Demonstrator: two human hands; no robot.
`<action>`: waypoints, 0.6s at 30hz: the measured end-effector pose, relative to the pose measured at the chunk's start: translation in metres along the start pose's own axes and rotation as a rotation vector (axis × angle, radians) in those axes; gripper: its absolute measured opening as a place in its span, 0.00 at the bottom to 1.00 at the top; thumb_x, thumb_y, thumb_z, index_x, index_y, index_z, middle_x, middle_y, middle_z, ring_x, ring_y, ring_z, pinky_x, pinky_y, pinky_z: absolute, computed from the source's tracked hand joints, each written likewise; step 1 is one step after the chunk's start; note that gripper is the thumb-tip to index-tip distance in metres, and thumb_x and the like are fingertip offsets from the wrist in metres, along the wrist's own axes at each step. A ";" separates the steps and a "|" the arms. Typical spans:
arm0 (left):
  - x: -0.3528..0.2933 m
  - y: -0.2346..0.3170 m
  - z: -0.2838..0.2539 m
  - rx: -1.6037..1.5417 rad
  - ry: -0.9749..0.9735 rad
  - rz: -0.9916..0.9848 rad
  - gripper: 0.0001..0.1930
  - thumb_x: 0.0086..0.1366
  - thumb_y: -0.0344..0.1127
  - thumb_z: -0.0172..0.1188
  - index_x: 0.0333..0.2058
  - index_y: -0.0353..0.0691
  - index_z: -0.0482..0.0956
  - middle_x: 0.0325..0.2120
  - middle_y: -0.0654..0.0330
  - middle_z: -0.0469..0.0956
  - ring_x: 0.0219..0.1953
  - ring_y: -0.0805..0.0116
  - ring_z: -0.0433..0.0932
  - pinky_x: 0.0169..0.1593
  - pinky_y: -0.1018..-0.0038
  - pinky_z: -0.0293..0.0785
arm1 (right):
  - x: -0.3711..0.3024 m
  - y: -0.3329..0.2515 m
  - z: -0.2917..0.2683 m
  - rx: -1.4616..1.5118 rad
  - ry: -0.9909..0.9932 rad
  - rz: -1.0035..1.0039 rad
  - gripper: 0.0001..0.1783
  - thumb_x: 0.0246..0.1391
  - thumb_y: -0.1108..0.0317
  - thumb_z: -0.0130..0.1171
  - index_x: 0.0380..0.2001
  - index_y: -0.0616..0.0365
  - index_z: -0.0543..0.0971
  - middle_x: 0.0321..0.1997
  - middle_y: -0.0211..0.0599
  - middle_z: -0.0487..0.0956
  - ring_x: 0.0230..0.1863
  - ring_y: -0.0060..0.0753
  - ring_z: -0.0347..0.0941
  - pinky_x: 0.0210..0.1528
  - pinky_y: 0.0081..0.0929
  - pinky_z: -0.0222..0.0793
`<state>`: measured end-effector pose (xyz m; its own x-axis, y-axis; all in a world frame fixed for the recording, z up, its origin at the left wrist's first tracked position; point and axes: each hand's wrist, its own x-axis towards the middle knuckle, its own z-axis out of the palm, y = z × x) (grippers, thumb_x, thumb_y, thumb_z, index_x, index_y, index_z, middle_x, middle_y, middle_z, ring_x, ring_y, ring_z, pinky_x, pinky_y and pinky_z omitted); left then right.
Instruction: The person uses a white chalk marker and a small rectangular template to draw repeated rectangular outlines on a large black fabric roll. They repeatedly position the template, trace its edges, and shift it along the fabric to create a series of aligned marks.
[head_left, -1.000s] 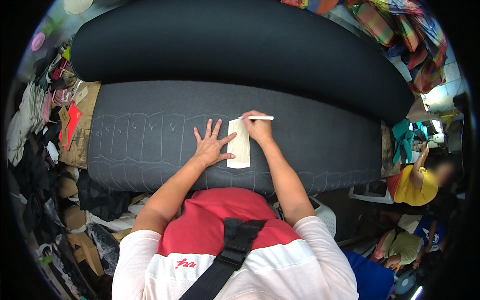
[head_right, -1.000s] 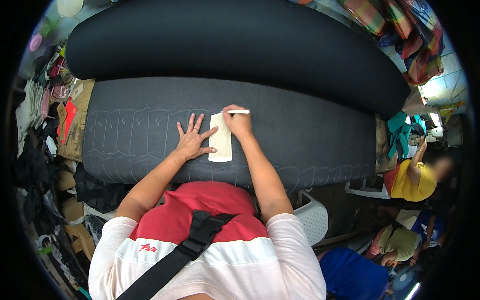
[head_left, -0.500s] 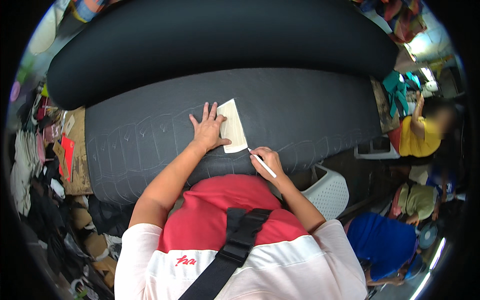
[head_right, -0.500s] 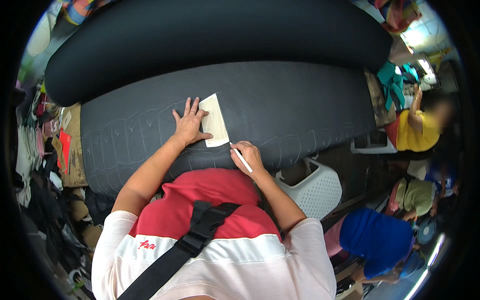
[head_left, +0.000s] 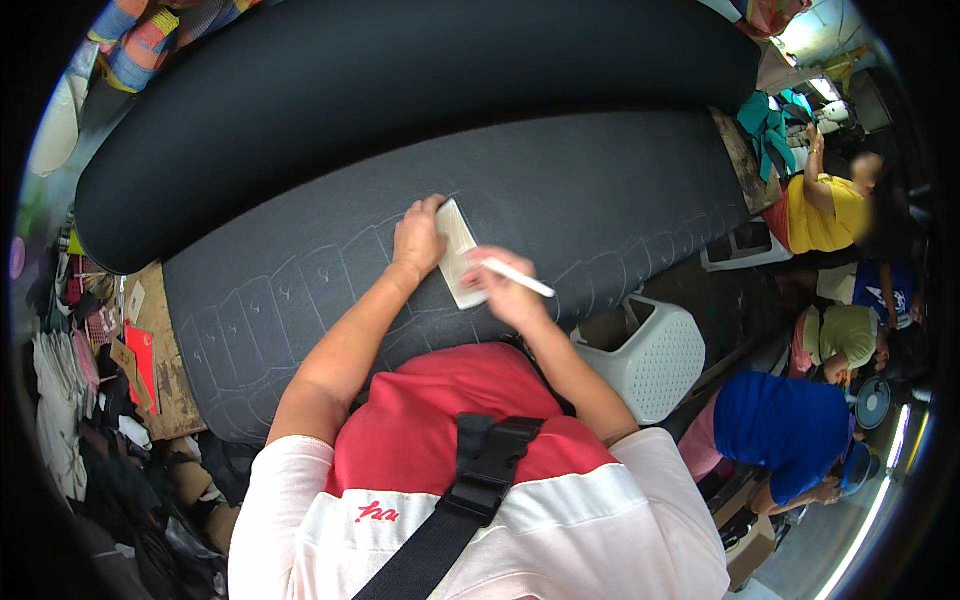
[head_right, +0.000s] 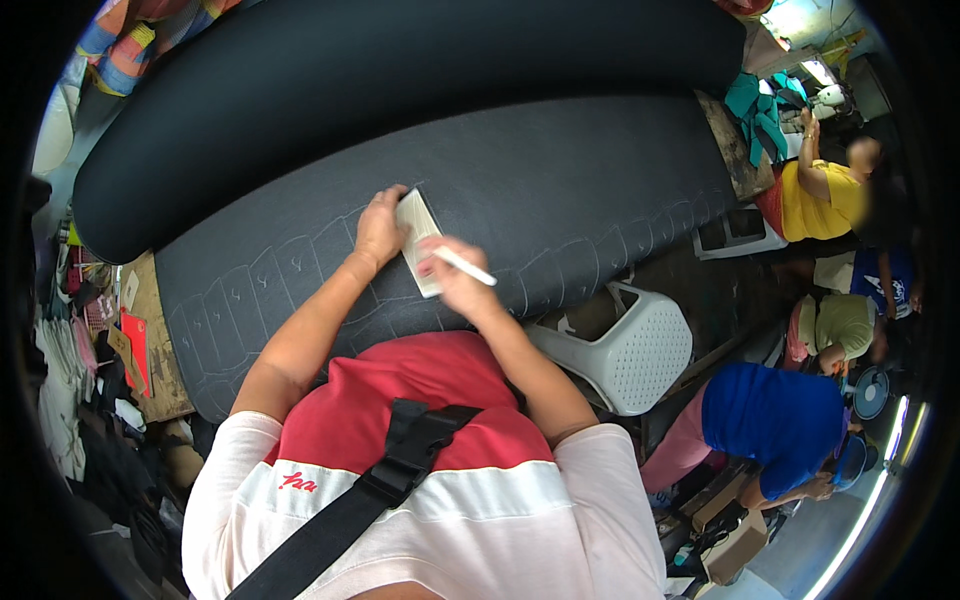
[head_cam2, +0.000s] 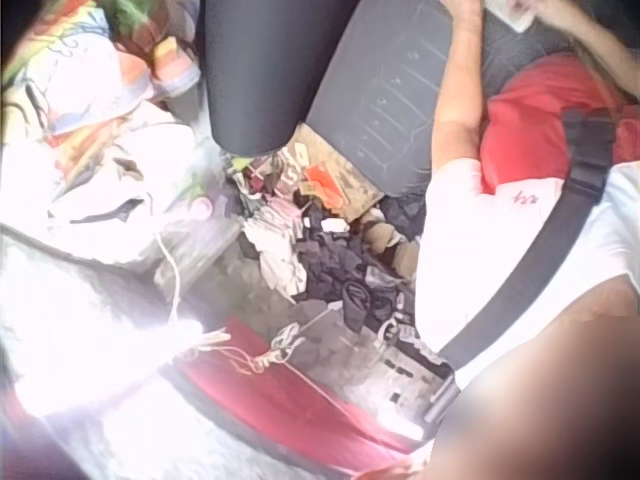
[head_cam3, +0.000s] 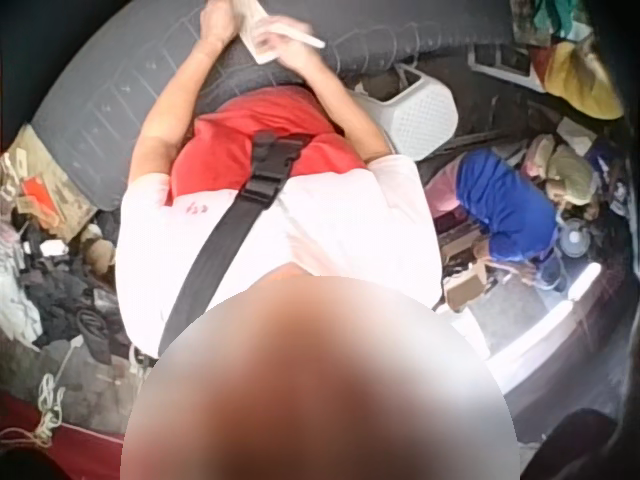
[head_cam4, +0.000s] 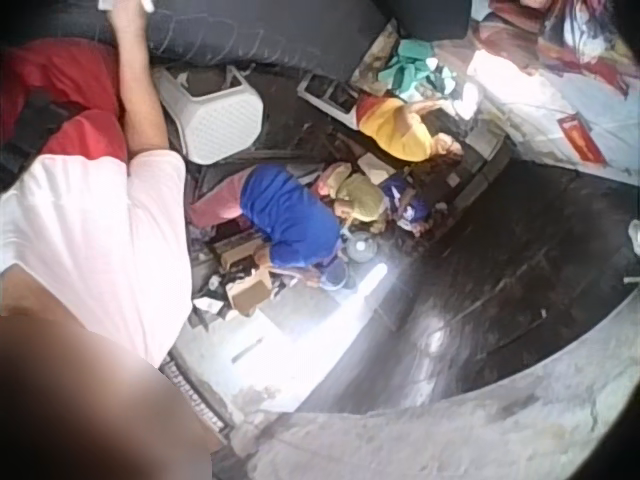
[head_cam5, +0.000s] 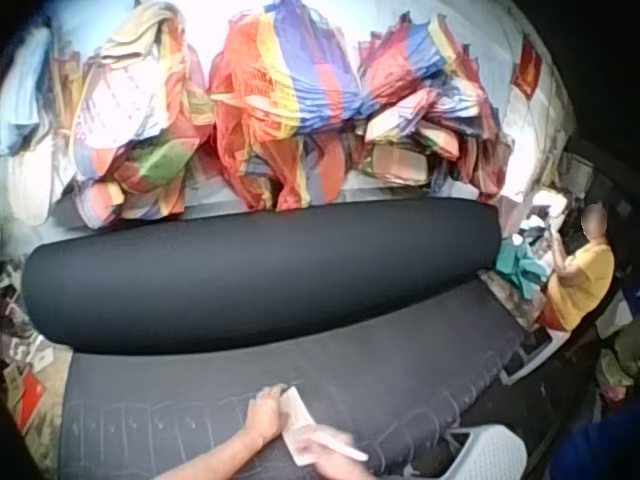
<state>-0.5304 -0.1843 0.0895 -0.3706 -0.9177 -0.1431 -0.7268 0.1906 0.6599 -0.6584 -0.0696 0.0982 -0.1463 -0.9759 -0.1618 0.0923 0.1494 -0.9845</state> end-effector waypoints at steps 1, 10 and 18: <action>0.003 0.004 -0.003 -0.163 0.048 -0.084 0.28 0.42 0.31 0.72 0.46 0.41 0.76 0.42 0.50 0.77 0.44 0.60 0.77 0.47 0.63 0.74 | 0.008 -0.010 -0.015 0.049 0.125 0.074 0.11 0.60 0.70 0.49 0.42 0.64 0.75 0.27 0.39 0.80 0.30 0.27 0.79 0.34 0.22 0.75; -0.039 0.044 0.046 -0.381 0.089 0.668 0.13 0.41 0.30 0.72 0.28 0.41 0.81 0.30 0.60 0.77 0.39 0.58 0.77 0.43 0.69 0.74 | 0.060 0.008 -0.108 0.299 -0.106 0.102 0.25 0.46 0.83 0.59 0.50 0.64 0.70 0.39 0.38 0.76 0.37 0.24 0.76 0.41 0.21 0.74; -0.028 0.009 0.092 0.383 -0.043 0.127 0.45 0.49 0.64 0.61 0.63 0.53 0.58 0.66 0.64 0.52 0.69 0.59 0.45 0.62 0.34 0.36 | 0.066 0.059 -0.116 -0.573 -0.189 -0.188 0.17 0.46 0.81 0.57 0.42 0.62 0.78 0.32 0.37 0.79 0.31 0.25 0.76 0.37 0.21 0.72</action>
<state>-0.5793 -0.1244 0.0313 -0.4894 -0.8645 -0.1146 -0.8336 0.4252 0.3526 -0.7768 -0.1066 0.0218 0.0727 -0.9972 -0.0190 -0.4682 -0.0173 -0.8834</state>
